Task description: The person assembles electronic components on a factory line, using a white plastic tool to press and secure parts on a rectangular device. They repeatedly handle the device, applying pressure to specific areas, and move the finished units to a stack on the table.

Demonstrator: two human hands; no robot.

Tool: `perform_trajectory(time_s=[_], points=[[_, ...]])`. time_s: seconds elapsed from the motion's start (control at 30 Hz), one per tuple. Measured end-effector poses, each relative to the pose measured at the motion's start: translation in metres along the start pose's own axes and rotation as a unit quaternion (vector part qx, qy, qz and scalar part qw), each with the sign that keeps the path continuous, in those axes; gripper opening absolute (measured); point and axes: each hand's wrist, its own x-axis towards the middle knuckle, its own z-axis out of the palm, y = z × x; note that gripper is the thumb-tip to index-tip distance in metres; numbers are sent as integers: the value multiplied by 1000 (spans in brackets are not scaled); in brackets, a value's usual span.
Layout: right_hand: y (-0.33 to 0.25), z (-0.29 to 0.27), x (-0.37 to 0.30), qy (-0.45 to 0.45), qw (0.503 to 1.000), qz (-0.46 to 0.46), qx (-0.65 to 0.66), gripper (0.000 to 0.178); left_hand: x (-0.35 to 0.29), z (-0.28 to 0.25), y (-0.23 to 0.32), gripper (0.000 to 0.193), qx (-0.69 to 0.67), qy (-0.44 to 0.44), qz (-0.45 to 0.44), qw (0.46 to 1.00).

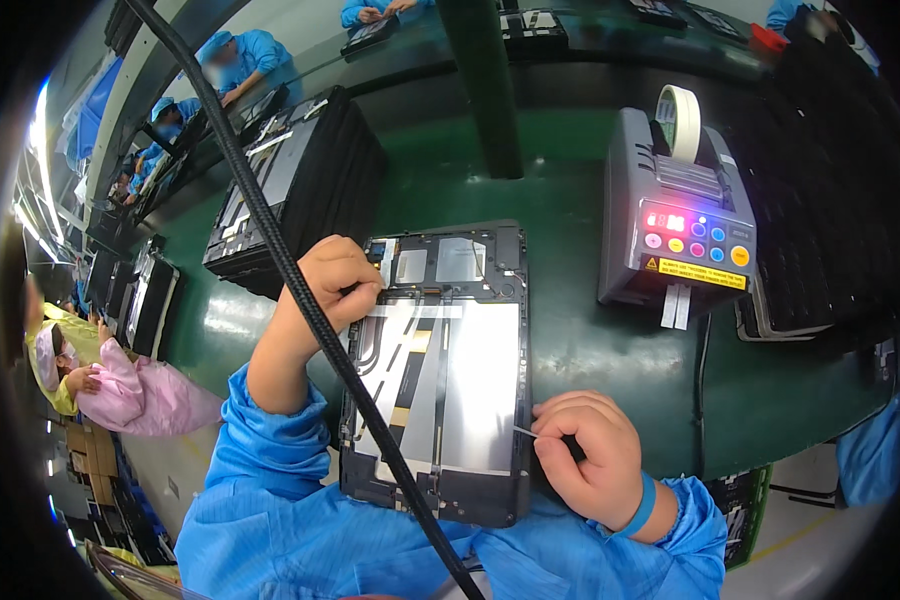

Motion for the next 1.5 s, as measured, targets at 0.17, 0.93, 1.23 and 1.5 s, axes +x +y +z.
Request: perform_trajectory(time_s=[0.17, 0.93, 1.23, 1.5], points=[[2, 1, 0, 1, 1000, 5, 17, 9, -3, 3, -3, 5, -81, -2, -61, 995], [3, 34, -12, -13, 934, 190, 304, 57, 57, 9, 67, 32, 50, -138, 140, 979], [-2, 35, -20, -48, 957, 174, 229, 65, 48, 18, 52, 31, 36, -181, 168, 968], [-3, 3, 47, -30, 989, 138, 39, 54, 23, 13, 45, 26, 35, -132, 134, 982]])
